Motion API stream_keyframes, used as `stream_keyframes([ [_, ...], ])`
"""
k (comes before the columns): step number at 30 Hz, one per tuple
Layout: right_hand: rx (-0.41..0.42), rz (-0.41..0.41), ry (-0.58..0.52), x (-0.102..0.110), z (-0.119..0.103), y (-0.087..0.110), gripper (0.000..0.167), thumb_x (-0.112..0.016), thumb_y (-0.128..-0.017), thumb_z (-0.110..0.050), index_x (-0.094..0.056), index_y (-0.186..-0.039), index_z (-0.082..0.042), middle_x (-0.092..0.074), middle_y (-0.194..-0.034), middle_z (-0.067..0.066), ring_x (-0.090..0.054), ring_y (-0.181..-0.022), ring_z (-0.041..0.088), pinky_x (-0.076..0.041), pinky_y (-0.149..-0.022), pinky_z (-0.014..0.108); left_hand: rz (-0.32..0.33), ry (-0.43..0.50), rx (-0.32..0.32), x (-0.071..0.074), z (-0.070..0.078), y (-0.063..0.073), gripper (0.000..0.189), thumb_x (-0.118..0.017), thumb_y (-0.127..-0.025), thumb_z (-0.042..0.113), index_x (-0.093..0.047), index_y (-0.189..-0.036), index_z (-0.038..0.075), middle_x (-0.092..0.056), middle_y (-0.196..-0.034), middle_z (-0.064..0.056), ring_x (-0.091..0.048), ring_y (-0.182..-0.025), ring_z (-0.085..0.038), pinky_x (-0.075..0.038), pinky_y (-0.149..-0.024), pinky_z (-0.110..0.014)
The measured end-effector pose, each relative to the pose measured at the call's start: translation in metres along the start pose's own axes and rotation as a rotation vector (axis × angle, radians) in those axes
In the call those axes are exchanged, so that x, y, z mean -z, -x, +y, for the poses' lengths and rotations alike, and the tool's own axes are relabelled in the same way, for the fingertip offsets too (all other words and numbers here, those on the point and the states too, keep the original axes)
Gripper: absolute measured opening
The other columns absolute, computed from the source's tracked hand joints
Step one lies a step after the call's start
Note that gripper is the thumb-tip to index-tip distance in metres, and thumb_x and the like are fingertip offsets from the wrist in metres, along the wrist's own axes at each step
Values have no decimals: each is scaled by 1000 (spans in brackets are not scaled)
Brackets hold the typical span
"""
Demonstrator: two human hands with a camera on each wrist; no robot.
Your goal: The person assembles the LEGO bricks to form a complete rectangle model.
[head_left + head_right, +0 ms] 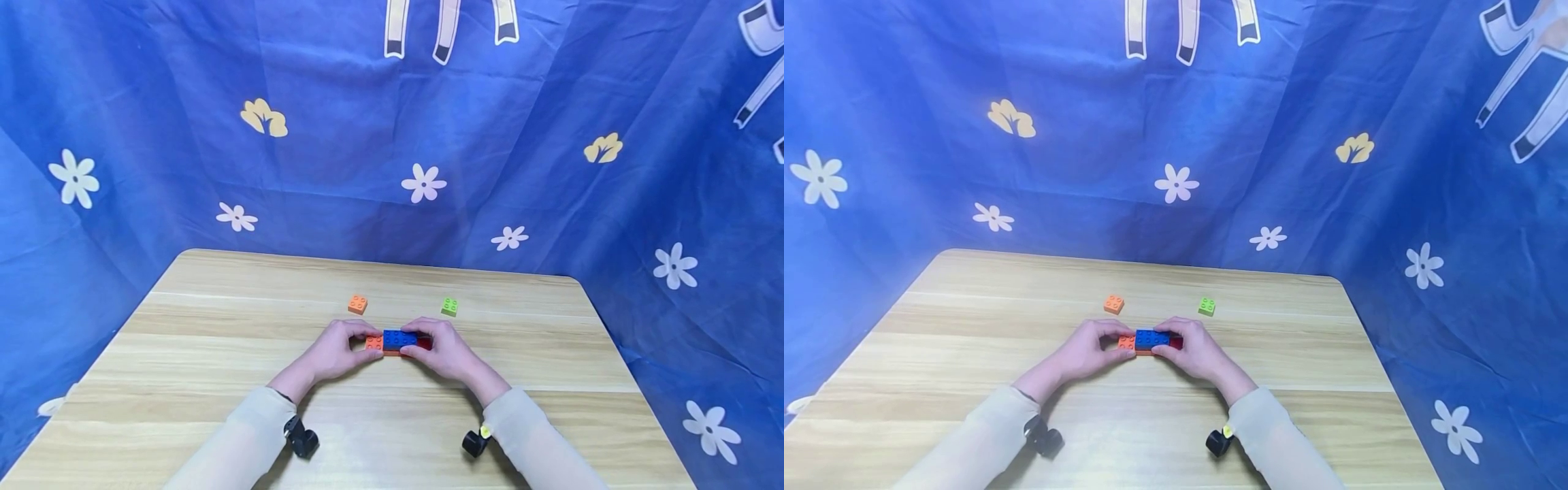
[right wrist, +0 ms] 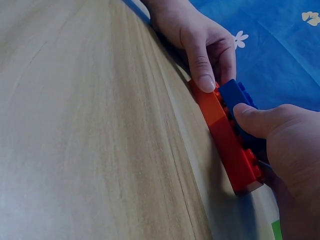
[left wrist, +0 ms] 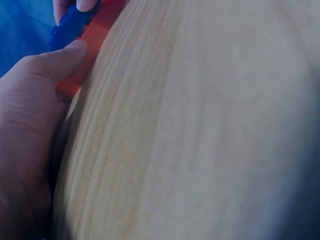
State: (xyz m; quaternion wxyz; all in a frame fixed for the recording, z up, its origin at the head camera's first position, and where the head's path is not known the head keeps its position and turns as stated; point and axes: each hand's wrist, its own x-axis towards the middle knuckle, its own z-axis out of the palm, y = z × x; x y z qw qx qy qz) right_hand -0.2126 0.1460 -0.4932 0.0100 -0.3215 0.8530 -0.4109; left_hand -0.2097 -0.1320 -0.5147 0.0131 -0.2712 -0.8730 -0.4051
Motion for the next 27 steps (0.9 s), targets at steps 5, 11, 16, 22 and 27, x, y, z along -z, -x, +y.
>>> stream_keyframes([
  [5, 1, 3, 9, 0, 1, 1, 34, -85, -93, -20, -77, -125, -11, -74, -123, -1, -68, -115, 14, -55, -102, 36, -2, 2, 1, 0, 2, -1, 42, -89, -88, 34, -79, -123, 14, -75, -118, 3, -68, -113, -18, -53, -103, -42],
  [11, -9, 9, 15, 0, 3, 2, 35, -86, -92, -22, -78, -124, -12, -75, -121, -2, -68, -113, 12, -55, -100, 35, 2, -9, -10, 0, 5, -1, 44, -90, -87, 35, -78, -123, 12, -75, -117, 2, -68, -113, -20, -52, -105, -45],
  [16, 1, 18, 12, 0, 5, 2, 35, -87, -92, -24, -78, -124, -13, -75, -120, -4, -68, -113, 11, -56, -99, 34, -8, 47, -8, 0, 14, -7, 54, -86, -90, 43, -75, -130, 9, -73, -123, 3, -67, -115, -18, -53, -102, -43],
  [22, 43, 27, 18, 1, 5, 2, 35, -86, -92, -24, -78, -125, -13, -75, -120, -3, -69, -112, 11, -56, -98, 33, -40, 120, -50, -3, 22, -18, 42, -81, -96, 36, -76, -128, 10, -74, -120, 3, -68, -105, -13, -58, -89, -35],
  [27, 21, -4, -15, 3, 4, 2, 36, -82, -97, -26, -76, -128, -10, -75, -123, 0, -68, -114, 13, -56, -99, 33, -39, 130, -37, -5, 22, -19, 31, -83, -95, 30, -79, -122, 14, -75, -112, 7, -68, -100, -10, -58, -88, -32],
])
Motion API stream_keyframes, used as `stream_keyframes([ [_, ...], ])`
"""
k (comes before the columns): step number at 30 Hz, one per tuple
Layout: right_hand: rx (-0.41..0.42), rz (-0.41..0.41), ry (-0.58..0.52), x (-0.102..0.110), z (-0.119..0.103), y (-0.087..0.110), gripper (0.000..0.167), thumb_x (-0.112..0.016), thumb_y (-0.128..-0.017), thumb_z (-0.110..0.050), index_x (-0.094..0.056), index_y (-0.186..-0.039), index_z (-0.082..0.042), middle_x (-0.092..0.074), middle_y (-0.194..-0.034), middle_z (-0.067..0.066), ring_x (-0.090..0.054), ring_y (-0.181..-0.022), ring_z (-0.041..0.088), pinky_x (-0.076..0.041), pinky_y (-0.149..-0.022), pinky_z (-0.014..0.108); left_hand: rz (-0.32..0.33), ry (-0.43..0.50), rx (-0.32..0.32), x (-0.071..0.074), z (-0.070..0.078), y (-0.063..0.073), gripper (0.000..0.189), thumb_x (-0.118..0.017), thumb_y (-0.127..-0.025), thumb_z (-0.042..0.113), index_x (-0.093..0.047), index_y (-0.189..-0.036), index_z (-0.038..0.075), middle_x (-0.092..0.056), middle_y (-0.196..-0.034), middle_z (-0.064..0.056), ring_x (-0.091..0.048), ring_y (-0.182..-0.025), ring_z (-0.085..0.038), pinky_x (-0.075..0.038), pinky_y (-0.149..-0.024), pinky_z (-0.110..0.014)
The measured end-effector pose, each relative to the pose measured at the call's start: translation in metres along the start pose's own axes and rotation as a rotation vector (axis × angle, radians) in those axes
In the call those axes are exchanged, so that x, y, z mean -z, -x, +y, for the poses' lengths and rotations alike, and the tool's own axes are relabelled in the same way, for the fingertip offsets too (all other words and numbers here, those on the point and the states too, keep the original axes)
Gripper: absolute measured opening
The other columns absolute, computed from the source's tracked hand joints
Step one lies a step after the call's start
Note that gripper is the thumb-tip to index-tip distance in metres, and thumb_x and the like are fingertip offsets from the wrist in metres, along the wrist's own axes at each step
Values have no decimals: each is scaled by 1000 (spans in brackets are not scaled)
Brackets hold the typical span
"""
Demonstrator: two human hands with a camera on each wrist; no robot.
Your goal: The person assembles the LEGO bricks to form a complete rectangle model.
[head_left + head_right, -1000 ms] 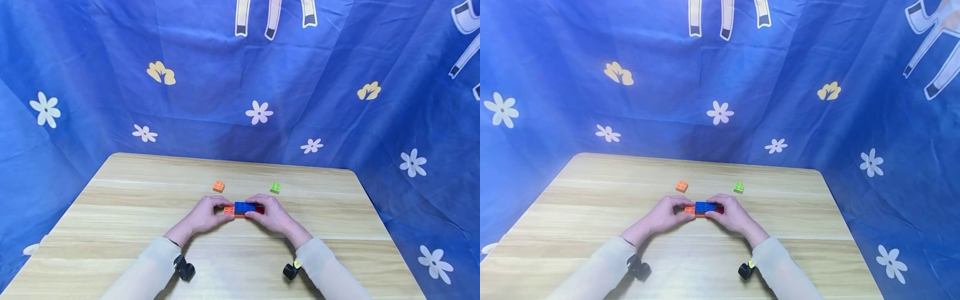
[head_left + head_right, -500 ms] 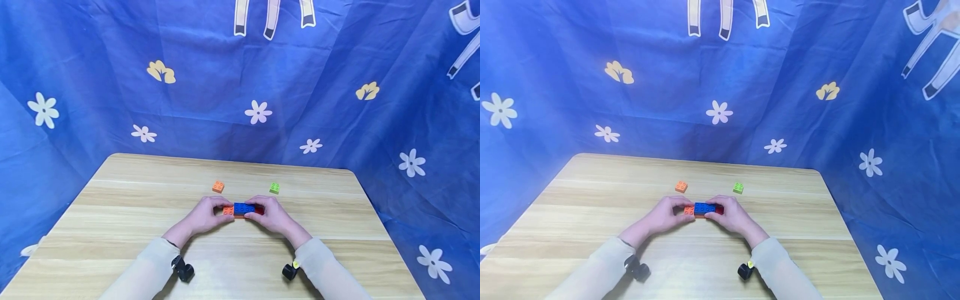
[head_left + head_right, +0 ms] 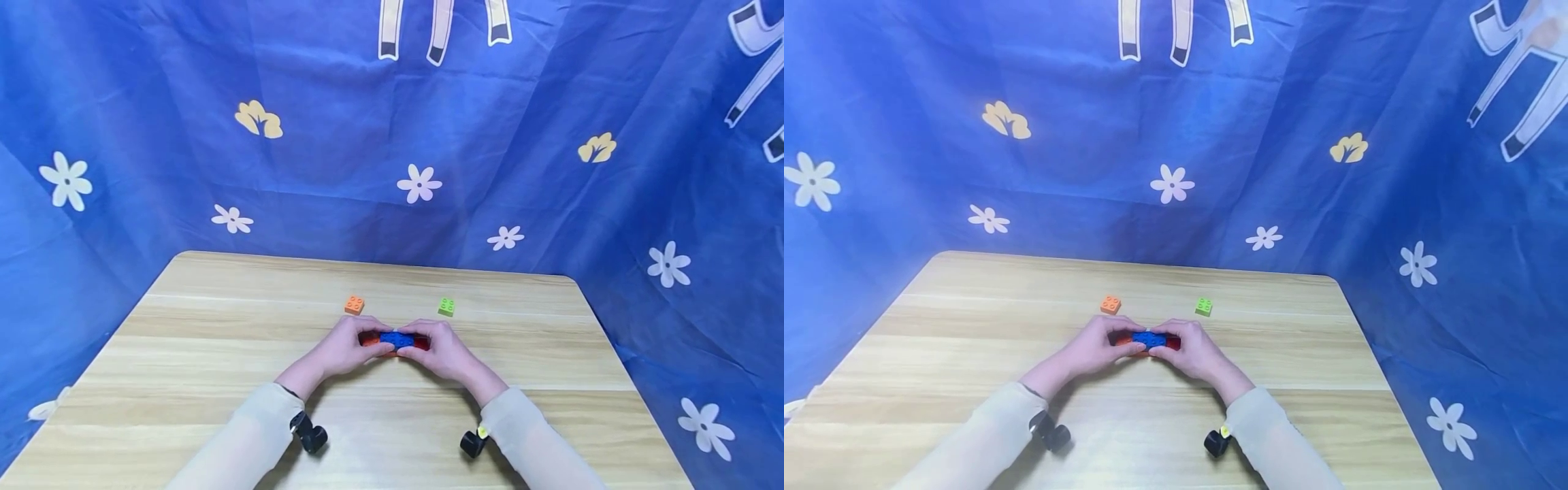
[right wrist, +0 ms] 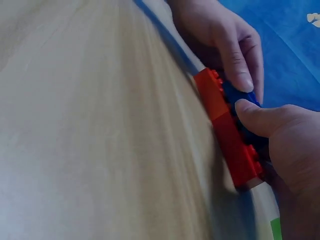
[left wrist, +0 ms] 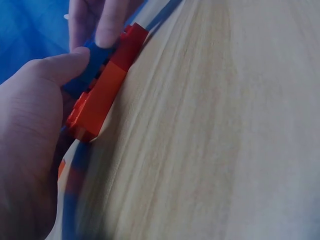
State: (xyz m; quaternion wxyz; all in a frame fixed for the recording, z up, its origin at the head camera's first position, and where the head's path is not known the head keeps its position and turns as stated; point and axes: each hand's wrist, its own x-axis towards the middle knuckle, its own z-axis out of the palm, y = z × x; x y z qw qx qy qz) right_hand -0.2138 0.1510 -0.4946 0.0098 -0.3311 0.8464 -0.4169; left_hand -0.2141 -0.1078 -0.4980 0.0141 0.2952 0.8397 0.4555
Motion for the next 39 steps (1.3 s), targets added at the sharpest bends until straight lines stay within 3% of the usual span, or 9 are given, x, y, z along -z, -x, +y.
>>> stream_keyframes([
  [7, -93, -11, -45, 4, 0, 0, 32, -78, -100, -24, -77, -128, -10, -74, -125, 2, -68, -116, 15, -57, -97, 34, -1, 10, -1, 0, 0, -1, 31, -83, -96, 32, -80, -121, 15, -75, -111, 10, -68, -104, -11, -57, -92, -34],
  [24, -86, 4, -39, 2, 3, -5, 30, -83, -96, -24, -80, -123, -12, -76, -117, -2, -70, -108, 11, -58, -92, 31, -2, 19, 29, 2, -4, -3, 31, -84, -94, 34, -81, -119, 17, -75, -110, 12, -68, -105, -10, -56, -95, -36],
  [39, -66, -1, -112, 0, 10, -4, 27, -86, -93, -26, -82, -117, -17, -77, -108, -10, -71, -102, 11, -58, -92, 34, 8, 60, 19, -4, -7, -2, 29, -88, -91, 28, -81, -117, 17, -74, -103, 15, -68, -101, -9, -56, -93, -33],
])
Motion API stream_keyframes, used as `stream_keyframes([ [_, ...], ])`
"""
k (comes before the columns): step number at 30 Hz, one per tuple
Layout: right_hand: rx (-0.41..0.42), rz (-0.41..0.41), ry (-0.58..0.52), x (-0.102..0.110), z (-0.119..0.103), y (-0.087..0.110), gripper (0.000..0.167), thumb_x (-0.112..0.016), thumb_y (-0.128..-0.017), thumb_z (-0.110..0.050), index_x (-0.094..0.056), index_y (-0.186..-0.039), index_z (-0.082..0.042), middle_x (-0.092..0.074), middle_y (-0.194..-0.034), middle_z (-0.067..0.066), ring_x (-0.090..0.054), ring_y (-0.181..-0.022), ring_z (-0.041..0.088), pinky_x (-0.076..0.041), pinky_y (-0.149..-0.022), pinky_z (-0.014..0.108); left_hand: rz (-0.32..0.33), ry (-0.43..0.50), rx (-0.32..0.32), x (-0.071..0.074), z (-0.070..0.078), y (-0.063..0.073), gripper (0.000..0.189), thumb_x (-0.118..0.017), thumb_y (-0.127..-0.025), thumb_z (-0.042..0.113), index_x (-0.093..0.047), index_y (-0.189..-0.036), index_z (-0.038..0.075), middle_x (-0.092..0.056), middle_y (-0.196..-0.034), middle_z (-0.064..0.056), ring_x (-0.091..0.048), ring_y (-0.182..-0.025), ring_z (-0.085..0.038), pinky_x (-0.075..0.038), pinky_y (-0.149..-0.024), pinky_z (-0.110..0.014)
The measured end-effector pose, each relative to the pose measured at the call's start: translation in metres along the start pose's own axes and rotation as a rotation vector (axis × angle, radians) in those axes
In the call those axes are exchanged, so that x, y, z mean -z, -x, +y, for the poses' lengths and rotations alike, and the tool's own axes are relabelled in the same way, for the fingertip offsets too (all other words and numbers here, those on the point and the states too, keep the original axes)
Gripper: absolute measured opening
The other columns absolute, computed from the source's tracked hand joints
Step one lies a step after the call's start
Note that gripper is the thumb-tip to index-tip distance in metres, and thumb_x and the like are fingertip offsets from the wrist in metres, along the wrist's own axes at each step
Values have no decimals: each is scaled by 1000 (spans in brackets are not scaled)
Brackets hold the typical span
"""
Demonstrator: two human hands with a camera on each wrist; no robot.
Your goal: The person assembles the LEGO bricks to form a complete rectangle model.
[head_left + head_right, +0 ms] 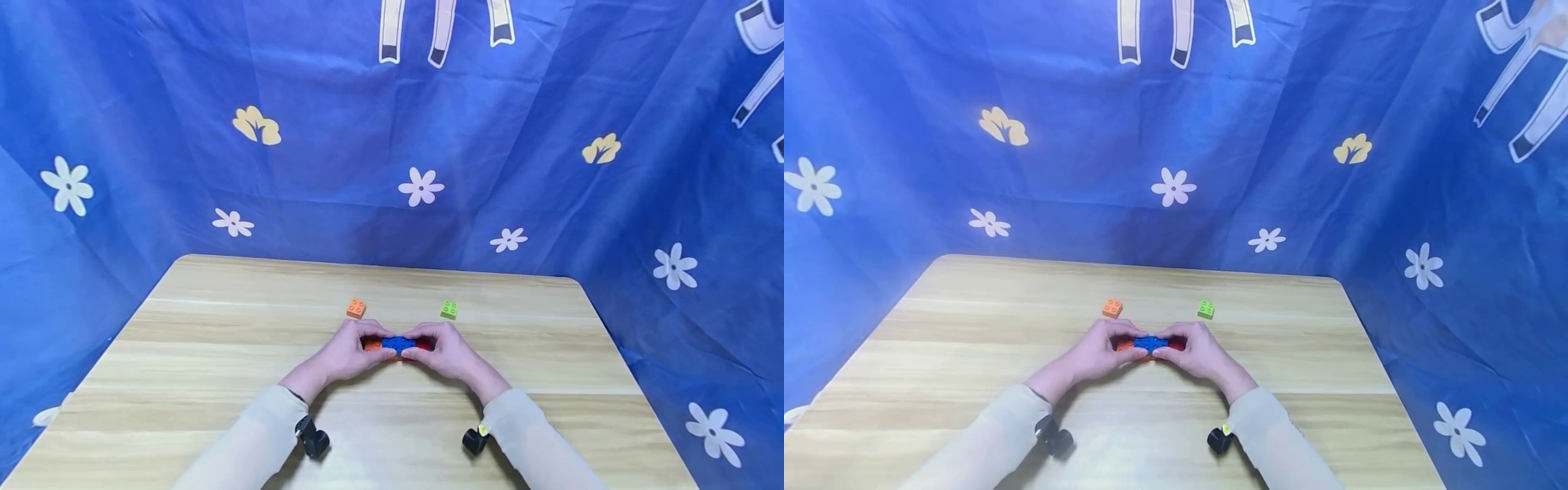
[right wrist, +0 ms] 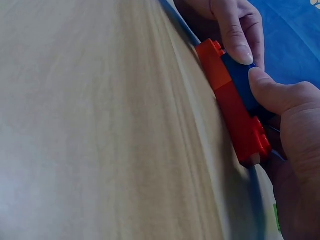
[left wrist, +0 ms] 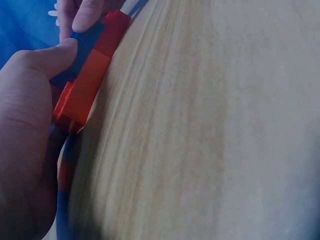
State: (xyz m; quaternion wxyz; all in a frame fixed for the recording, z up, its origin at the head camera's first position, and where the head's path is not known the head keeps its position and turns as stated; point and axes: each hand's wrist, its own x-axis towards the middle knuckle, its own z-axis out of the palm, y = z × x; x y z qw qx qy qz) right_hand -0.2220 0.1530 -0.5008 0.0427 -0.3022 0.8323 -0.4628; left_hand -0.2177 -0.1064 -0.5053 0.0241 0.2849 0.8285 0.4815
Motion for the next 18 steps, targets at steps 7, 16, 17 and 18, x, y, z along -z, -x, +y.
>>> stream_keyframes([
  [7, 9, -39, 36, 5, -4, -3, 29, -85, -94, -26, -81, -119, -12, -77, -107, -9, -71, -101, 9, -58, -92, 33, -1, -40, -18, 2, 3, 0, 29, -86, -92, 30, -81, -117, 16, -74, -103, 14, -68, -100, -9, -56, -92, -34],
  [16, 11, -63, 59, 6, -5, -2, 33, -81, -97, -32, -79, -124, -13, -77, -115, -6, -70, -105, 8, -58, -94, 32, -1, -60, -24, 3, 6, 1, 30, -85, -94, 31, -81, -119, 16, -74, -104, 13, -68, -101, -9, -55, -93, -35],
  [17, 6, -63, 53, 6, -5, -1, 33, -81, -97, -32, -79, -125, -13, -77, -115, -6, -70, -105, 8, -58, -94, 32, -1, -60, -24, 2, 6, 1, 30, -85, -94, 31, -81, -119, 16, -74, -104, 13, -68, -101, -9, -55, -94, -35],
  [18, 1, -63, 47, 7, -6, -1, 34, -82, -97, -31, -78, -125, -13, -77, -116, -6, -70, -106, 8, -58, -94, 32, -2, -62, -25, 2, 6, 1, 30, -85, -93, 31, -81, -119, 16, -74, -104, 13, -68, -101, -9, -55, -93, -35],
])
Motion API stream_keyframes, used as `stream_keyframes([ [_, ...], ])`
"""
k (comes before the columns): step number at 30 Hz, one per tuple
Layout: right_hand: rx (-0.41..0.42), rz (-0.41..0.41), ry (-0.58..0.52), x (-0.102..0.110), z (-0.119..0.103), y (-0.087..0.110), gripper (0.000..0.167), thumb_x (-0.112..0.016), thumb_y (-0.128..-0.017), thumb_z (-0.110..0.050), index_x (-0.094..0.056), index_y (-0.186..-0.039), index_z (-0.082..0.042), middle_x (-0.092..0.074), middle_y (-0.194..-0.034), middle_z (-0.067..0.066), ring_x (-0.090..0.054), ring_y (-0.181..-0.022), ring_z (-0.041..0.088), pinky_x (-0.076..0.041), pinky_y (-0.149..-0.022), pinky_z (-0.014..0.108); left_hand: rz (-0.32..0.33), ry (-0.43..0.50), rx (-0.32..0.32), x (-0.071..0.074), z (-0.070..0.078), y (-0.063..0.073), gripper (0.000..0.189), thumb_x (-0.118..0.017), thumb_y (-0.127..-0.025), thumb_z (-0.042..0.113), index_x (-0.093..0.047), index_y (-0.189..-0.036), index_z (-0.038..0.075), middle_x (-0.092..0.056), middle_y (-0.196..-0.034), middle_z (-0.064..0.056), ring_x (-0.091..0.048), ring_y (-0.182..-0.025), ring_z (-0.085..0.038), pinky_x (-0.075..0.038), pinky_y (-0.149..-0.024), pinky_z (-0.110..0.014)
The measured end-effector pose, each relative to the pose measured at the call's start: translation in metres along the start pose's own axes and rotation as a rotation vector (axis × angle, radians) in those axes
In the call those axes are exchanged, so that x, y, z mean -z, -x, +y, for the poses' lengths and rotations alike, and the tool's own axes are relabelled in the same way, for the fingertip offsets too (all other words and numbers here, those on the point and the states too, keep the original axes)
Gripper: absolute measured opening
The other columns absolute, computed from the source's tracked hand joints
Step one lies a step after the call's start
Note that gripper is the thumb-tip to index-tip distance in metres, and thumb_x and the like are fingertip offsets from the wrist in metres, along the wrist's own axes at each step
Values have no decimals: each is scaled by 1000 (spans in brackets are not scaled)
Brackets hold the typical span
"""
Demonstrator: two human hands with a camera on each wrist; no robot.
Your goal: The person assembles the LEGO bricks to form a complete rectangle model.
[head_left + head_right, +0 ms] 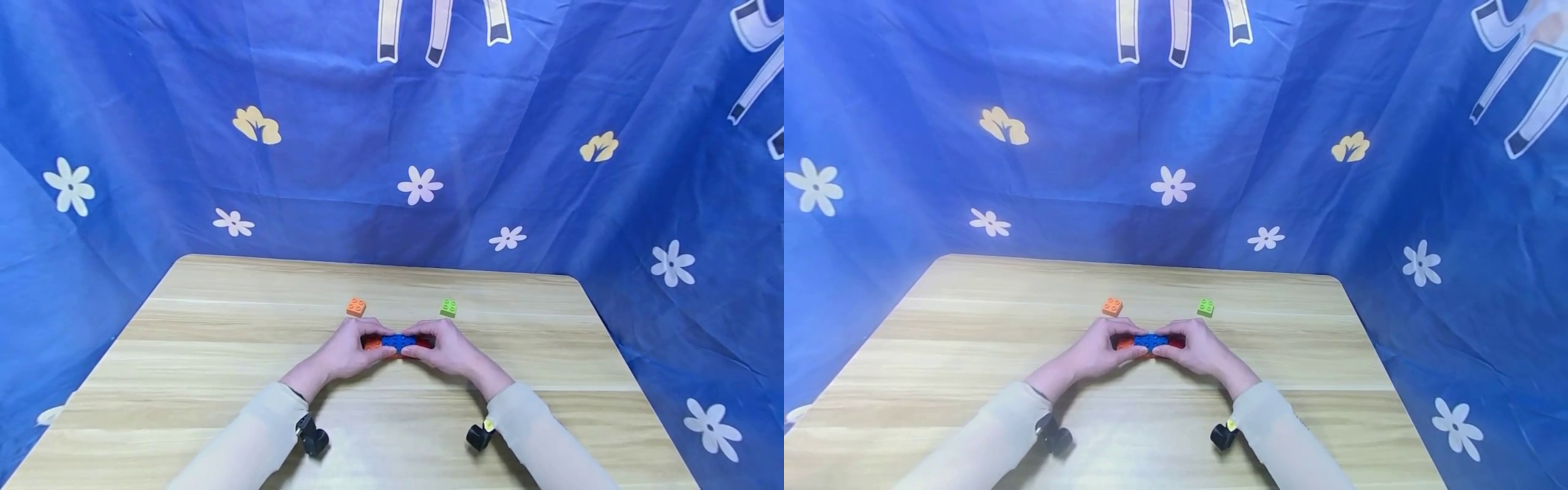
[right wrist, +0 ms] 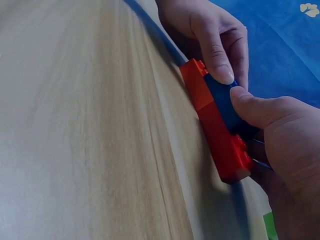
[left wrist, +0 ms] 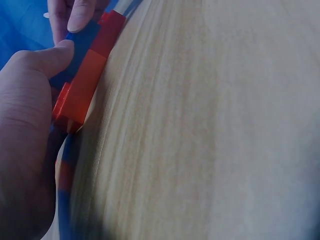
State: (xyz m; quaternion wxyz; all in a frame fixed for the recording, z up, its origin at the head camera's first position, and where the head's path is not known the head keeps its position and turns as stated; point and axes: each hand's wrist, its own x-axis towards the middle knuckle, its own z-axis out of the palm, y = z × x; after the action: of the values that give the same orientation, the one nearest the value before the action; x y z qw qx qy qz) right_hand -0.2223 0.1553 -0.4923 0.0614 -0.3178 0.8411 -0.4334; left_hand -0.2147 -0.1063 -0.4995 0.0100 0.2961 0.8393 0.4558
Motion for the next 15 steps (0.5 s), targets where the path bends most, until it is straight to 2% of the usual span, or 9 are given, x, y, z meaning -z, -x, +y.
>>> stream_keyframes([
  [4, -19, -1, -12, 2, -4, 1, 36, -82, -97, -30, -77, -127, -10, -76, -119, -2, -70, -110, 13, -57, -98, 34, 0, -8, 4, 0, -1, 1, 30, -86, -93, 31, -81, -119, 17, -74, -104, 14, -68, -100, -8, -56, -91, -33],
  [8, -44, 6, -23, 9, -9, 3, 40, -82, -96, -27, -75, -128, -3, -75, -122, 5, -69, -116, 21, -55, -103, 42, 2, -15, 11, -1, -2, 2, 30, -86, -93, 30, -81, -119, 17, -73, -105, 16, -67, -101, -6, -56, -92, -31],
  [12, -45, 33, -46, 18, -9, 5, 42, -83, -95, -20, -73, -129, 3, -73, -125, 12, -68, -119, 27, -53, -106, 49, 12, -9, 15, -2, -2, 2, 30, -86, -93, 29, -81, -119, 17, -74, -106, 13, -68, -101, -8, -56, -91, -33],
  [15, -44, 63, -46, 26, -5, 6, 41, -83, -95, -17, -73, -129, 4, -73, -126, 13, -68, -120, 27, -53, -106, 51, 16, -11, 21, -2, -2, 3, 31, -86, -93, 31, -81, -120, 17, -75, -107, 12, -68, -100, -9, -56, -90, -33],
])
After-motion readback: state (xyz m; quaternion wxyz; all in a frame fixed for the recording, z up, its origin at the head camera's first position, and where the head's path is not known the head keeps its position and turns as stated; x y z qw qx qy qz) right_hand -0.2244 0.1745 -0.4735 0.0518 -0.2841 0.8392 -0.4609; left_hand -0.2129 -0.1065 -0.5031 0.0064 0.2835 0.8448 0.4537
